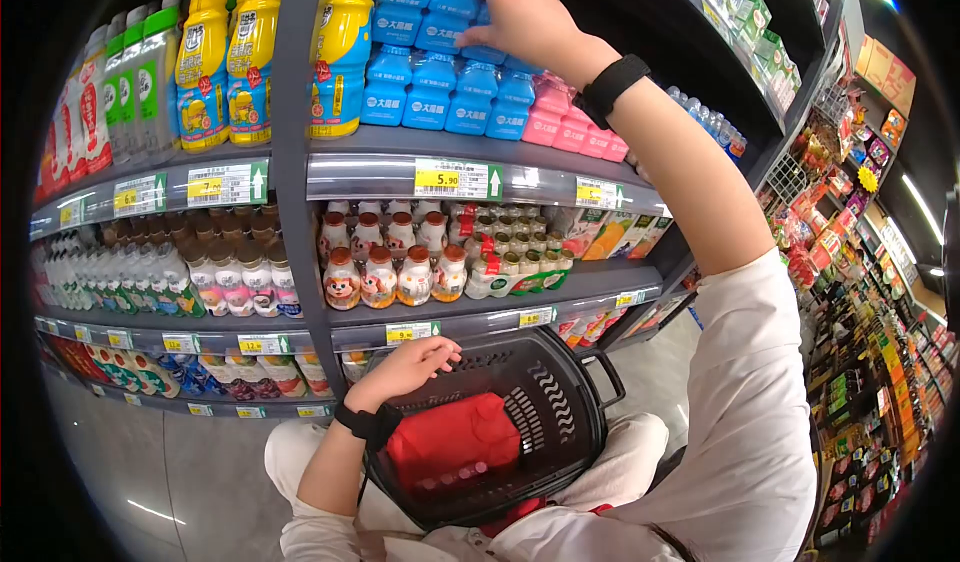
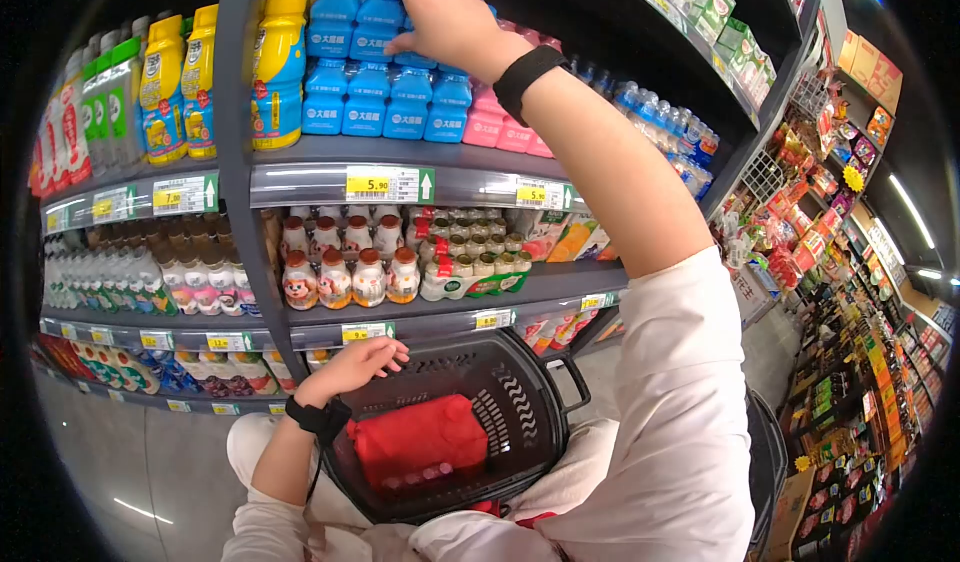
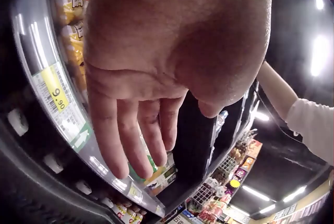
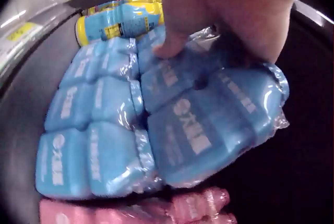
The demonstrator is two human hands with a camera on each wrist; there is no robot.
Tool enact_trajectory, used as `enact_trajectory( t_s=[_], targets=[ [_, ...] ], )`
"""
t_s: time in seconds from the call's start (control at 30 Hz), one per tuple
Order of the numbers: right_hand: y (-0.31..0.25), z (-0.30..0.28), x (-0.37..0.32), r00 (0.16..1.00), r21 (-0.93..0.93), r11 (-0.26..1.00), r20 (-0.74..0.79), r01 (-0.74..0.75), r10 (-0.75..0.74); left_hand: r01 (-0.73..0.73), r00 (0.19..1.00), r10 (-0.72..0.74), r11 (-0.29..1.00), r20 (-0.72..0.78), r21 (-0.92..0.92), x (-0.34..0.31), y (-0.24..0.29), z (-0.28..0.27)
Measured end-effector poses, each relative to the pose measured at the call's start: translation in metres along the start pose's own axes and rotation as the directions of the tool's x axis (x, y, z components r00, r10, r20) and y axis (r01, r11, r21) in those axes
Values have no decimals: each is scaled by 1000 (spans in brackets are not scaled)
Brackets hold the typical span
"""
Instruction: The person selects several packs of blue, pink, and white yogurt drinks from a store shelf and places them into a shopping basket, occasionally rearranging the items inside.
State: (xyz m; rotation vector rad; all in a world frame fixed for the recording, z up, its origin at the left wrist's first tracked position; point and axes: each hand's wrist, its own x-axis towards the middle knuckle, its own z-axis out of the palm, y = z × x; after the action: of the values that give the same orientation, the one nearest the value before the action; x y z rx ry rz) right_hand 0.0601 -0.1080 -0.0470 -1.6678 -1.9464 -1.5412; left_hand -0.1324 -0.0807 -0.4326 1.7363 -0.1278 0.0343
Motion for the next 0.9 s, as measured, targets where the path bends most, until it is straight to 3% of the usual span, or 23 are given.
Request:
enact_trajectory(
  t_s=[0.1,0.33,0.43,0.53,0.67,0.77,0.9],
  targets=[
    [-10,-7,6,963,-20,980,179,-200,200,-4,1000,4,1000,4,8,-2,-1,3],
    [-20,-41,-16,981,-93,983,-128,-156,143,-26,999,27,1000,-24,12,-12,-3,2],
    [-17,-59,-21,956,13,956,4,-292,292,-43,998,42,999,-42,-15,-16,-6,-1],
    [-12,-57,-34,959,251,934,188,-256,212,-22,998,21,1000,-60,-3,-18,-2,-3],
    [-35,-33,-47,928,289,912,319,-291,195,-35,999,35,999,-38,9,-16,-2,2],
    [-41,-3,-51,929,292,918,330,-268,167,-15,999,16,999,-29,44,-14,3,5],
    [-56,-9,-50,982,-24,991,130,-134,136,-29,999,31,998,-19,62,-13,2,3]
  ],
)
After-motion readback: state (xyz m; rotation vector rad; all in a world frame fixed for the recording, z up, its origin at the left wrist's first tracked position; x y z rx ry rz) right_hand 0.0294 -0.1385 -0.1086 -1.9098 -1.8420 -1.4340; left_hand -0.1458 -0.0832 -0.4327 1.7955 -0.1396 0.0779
